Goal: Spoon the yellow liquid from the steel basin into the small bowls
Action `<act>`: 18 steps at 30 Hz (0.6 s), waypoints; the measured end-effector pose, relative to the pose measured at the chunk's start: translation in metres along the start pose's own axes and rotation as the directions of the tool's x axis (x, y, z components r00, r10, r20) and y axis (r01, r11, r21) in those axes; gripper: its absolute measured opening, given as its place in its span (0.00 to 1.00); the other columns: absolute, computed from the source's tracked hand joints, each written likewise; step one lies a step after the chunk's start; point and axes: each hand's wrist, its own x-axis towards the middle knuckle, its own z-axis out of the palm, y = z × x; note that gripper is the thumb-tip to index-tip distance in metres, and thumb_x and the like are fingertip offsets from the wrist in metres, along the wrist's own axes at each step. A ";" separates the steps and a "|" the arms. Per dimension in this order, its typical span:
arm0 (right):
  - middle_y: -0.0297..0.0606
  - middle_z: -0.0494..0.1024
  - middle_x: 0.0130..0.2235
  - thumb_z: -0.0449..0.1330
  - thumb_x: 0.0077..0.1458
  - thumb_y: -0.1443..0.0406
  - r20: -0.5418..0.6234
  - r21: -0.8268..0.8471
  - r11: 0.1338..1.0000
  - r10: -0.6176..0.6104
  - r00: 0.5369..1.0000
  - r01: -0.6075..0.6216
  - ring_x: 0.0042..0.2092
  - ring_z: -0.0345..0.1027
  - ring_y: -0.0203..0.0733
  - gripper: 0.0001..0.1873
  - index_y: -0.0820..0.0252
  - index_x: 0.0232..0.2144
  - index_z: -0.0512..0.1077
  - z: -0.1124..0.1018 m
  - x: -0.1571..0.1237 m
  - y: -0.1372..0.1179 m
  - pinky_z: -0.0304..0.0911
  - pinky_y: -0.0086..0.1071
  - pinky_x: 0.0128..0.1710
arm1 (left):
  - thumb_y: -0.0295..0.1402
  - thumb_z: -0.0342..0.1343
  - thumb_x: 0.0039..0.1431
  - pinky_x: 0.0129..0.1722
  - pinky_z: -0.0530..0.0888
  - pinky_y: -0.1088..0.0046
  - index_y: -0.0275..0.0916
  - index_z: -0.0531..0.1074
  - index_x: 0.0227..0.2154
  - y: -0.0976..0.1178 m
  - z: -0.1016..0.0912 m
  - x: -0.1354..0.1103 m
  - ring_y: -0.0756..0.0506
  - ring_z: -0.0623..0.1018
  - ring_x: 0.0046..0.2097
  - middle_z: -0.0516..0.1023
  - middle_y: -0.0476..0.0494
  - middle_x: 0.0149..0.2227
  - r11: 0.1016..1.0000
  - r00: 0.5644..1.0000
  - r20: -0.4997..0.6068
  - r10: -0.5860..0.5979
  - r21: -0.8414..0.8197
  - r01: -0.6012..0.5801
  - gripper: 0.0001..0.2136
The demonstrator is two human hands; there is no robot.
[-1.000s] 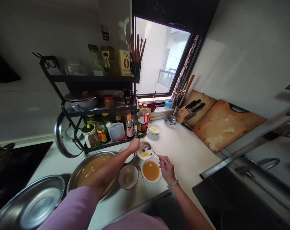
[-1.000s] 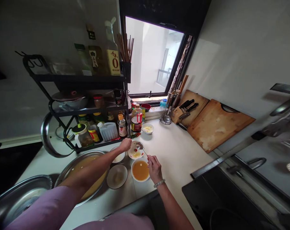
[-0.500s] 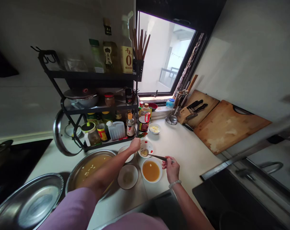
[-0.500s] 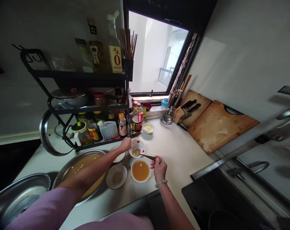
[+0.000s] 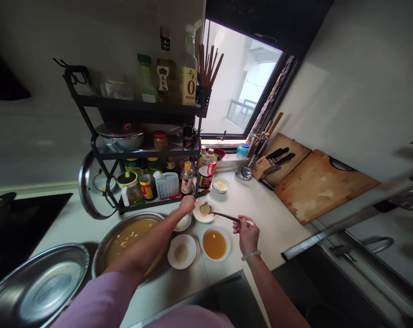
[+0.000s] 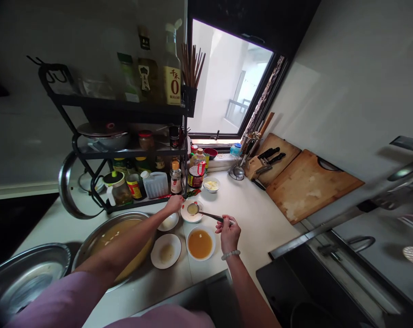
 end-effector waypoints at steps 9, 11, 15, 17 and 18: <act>0.33 0.74 0.19 0.61 0.49 0.50 0.139 -0.007 1.000 0.001 0.990 0.000 0.17 0.65 0.35 0.19 0.62 0.31 0.70 0.012 -0.043 -0.023 0.62 0.27 0.15 | 0.32 0.44 0.59 0.46 0.70 0.70 0.36 0.74 0.45 -0.087 -0.028 -0.134 0.44 0.78 0.44 0.80 0.39 0.45 0.960 0.915 -0.389 -0.109 -0.280 -0.005 0.17; 0.33 0.73 0.19 0.61 0.50 0.51 0.180 0.002 1.000 0.027 0.983 -0.028 0.17 0.64 0.35 0.19 0.62 0.31 0.70 0.018 -0.056 -0.023 0.61 0.26 0.15 | 0.34 0.44 0.58 0.46 0.71 0.69 0.38 0.75 0.43 -0.116 -0.025 -0.174 0.43 0.78 0.43 0.80 0.41 0.43 0.933 0.880 -0.440 -0.176 -0.361 0.005 0.17; 0.34 0.74 0.20 0.61 0.50 0.51 0.264 0.008 0.998 0.062 0.963 -0.066 0.18 0.64 0.35 0.18 0.61 0.31 0.70 0.035 -0.085 -0.019 0.59 0.25 0.14 | 0.39 0.46 0.55 0.41 0.73 0.69 0.39 0.74 0.42 -0.162 -0.009 -0.248 0.41 0.80 0.40 0.81 0.40 0.38 0.851 0.784 -0.477 -0.398 -0.511 0.122 0.17; 0.34 0.74 0.20 0.60 0.51 0.51 0.322 0.001 0.999 0.051 0.945 -0.055 0.19 0.65 0.36 0.18 0.62 0.33 0.71 0.043 -0.100 -0.014 0.60 0.26 0.14 | 0.39 0.47 0.53 0.41 0.73 0.67 0.40 0.74 0.39 -0.175 0.004 -0.280 0.40 0.79 0.39 0.81 0.40 0.36 0.825 0.700 -0.522 -0.487 -0.537 0.174 0.16; 0.33 0.74 0.21 0.59 0.52 0.51 0.352 -0.004 0.999 0.038 0.935 -0.039 0.19 0.65 0.36 0.18 0.62 0.34 0.71 0.046 -0.108 -0.011 0.61 0.26 0.14 | 0.40 0.48 0.53 0.40 0.73 0.66 0.40 0.74 0.38 -0.179 0.013 -0.294 0.39 0.79 0.38 0.81 0.40 0.35 0.809 0.670 -0.526 -0.523 -0.555 0.196 0.15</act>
